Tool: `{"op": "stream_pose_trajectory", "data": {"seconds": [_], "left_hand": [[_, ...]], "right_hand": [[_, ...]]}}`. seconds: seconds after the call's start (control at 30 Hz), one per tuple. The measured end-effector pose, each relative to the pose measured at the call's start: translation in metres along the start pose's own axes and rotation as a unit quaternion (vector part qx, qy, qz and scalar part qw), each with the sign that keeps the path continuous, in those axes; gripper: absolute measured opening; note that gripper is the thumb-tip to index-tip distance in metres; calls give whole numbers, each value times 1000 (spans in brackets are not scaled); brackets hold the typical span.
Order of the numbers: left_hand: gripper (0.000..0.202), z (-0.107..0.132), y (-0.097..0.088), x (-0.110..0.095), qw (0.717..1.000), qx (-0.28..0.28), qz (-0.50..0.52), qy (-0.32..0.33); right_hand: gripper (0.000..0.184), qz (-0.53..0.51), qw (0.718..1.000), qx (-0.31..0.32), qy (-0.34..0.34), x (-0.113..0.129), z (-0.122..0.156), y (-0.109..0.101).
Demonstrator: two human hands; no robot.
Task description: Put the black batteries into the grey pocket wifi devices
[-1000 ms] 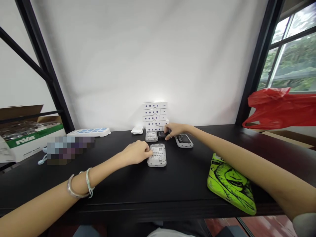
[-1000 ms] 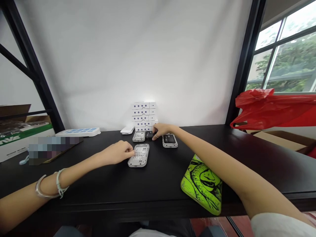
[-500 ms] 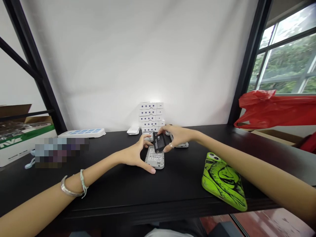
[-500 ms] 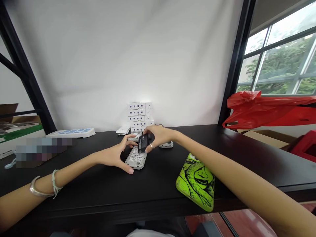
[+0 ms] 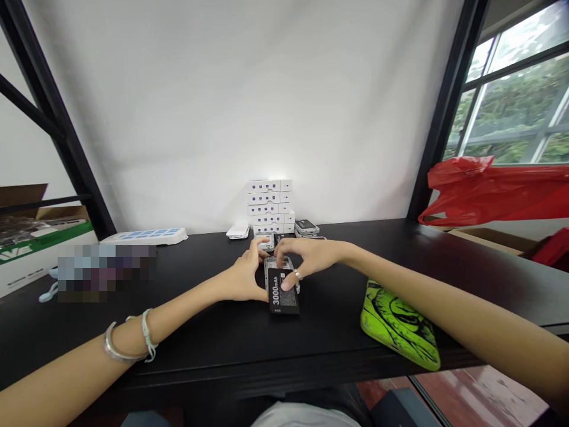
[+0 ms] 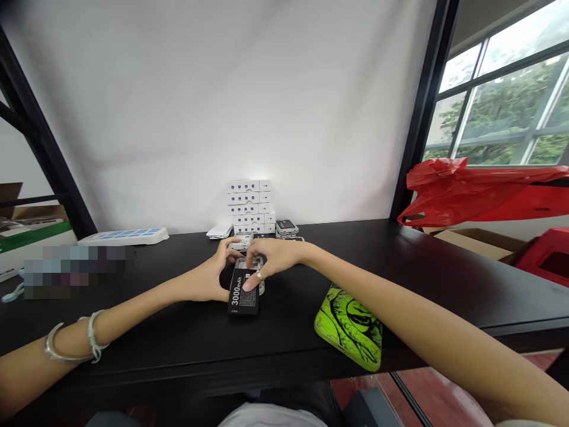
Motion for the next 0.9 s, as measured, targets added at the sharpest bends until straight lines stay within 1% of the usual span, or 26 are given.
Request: {"op": "stream_pose_trajectory", "data": {"seconds": [0.07, 0.13, 0.2, 0.27, 0.33, 0.4, 0.43, 0.47, 0.5, 0.53, 0.6, 0.7, 0.8, 0.9], "left_hand": [[110, -1, 2, 1, 1000, 6, -7, -1], [110, -1, 2, 1, 1000, 6, -5, -2], [110, -1, 2, 1, 1000, 6, 4, -5], [110, -1, 1, 2, 1000, 3, 20, -14], [112, 0, 0, 3, 999, 1, 36, -17], [113, 1, 0, 2, 999, 2, 41, -14], [114, 1, 0, 1, 999, 2, 39, -14], [114, 2, 0, 1, 999, 1, 37, -16], [114, 2, 0, 2, 999, -1, 36, -20], [114, 2, 0, 2, 999, -3, 35, -25], [114, 2, 0, 1, 999, -1, 36, -25], [111, 2, 2, -1, 999, 7, 45, -6], [110, 0, 0, 1, 999, 3, 53, -1], [112, 0, -2, 3, 999, -6, 52, -3]], "right_hand": [[41, 3, 1000, -2, -9, 6, -3, 1], [36, -16, 1000, 0, -9, 7, -5, 3], [31, -71, 997, -10, 5, 1, -5, 1], [26, -168, 985, -28, 19, -10, -4, -2], [25, -257, 963, -75, 40, -26, -2, -11], [29, -291, 941, -152, 87, -50, 3, -24], [31, -287, 933, -187, 114, -61, 6, -28], [33, -276, 928, -208, 137, -68, 8, -30], [32, -264, 929, -213, 149, -70, 9, -29], [31, -253, 934, -204, 148, -67, 7, -26], [27, -230, 948, -181, 123, -53, 0, -20], [23, -195, 958, -187, 100, -32, -4, -19], [23, -161, 961, -202, 96, -25, -3, -23], [22, -77, 974, -193, 86, -24, -2, -25]]}}
Point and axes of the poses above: each hand's wrist, its own z-axis away from the middle knuckle, its own y-axis out of the palm, x = y × z, the point moved 10 cm from there along -z, towards the middle knuckle, and after that the axes turned 7 degrees about -y, right-handed, at the moved point
